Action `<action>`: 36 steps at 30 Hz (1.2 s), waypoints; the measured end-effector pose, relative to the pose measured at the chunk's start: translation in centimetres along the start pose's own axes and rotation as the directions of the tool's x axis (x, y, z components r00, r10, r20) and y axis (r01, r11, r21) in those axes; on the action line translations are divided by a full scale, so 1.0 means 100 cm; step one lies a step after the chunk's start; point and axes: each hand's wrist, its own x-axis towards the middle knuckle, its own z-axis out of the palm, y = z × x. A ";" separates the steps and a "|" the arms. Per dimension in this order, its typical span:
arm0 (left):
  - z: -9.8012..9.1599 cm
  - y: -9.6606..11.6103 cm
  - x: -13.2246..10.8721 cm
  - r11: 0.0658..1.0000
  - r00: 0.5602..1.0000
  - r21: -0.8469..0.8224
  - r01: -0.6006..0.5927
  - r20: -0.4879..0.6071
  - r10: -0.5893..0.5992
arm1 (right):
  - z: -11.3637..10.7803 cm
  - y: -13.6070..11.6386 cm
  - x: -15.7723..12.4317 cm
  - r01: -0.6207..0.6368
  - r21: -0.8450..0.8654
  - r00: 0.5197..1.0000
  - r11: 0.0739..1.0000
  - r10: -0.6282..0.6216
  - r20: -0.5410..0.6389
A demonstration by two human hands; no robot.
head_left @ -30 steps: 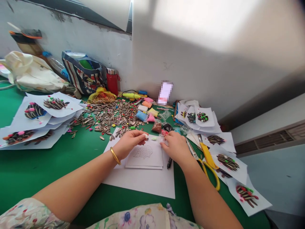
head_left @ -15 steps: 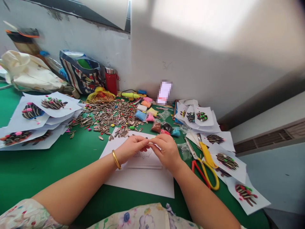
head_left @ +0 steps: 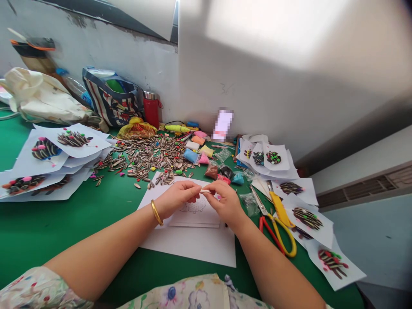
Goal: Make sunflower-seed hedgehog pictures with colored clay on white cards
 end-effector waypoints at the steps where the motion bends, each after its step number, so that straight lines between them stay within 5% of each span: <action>1: 0.000 0.000 0.000 1.000 1.000 0.013 0.001 0.005 -0.001 | 0.000 0.000 0.000 -0.011 0.002 1.000 1.000 0.011 0.001; 8: 0.003 0.003 -0.001 0.986 0.999 0.166 -0.001 -0.032 0.006 | 0.003 -0.005 -0.001 0.022 -0.056 1.000 0.998 -0.021 0.017; 13: 0.001 0.004 0.002 0.999 0.976 0.035 -0.038 -0.212 0.045 | -0.003 0.000 0.000 -0.183 0.108 0.972 0.977 0.196 -0.127; 17: 0.001 0.002 0.003 0.996 0.984 -0.081 -0.038 -0.176 0.023 | -0.004 0.010 0.000 -0.260 0.220 0.957 0.940 0.280 -0.068; 20: 0.004 0.001 0.001 0.999 0.992 -0.005 -0.038 -0.124 0.037 | 0.000 0.009 -0.001 -0.272 0.231 0.958 0.934 0.286 -0.026; 24: 0.005 0.001 0.000 0.983 0.996 0.175 -0.058 -0.063 0.070 | 0.006 -0.002 -0.002 -0.144 0.059 0.990 0.988 0.143 0.015; 28: 0.003 0.000 0.000 0.951 0.983 0.296 -0.083 -0.134 0.128 | -0.003 0.002 0.000 -0.075 -0.047 0.996 0.996 0.076 0.038; 32: 0.001 0.001 0.001 0.982 0.968 0.187 -0.040 -0.235 0.084 | -0.029 0.019 0.005 -0.201 -0.266 0.979 0.943 0.189 -0.071; 36: 0.001 0.000 0.003 1.000 0.971 -0.014 0.004 -0.238 -0.008 | -0.045 0.030 0.005 -0.188 -0.558 0.954 0.809 0.285 0.090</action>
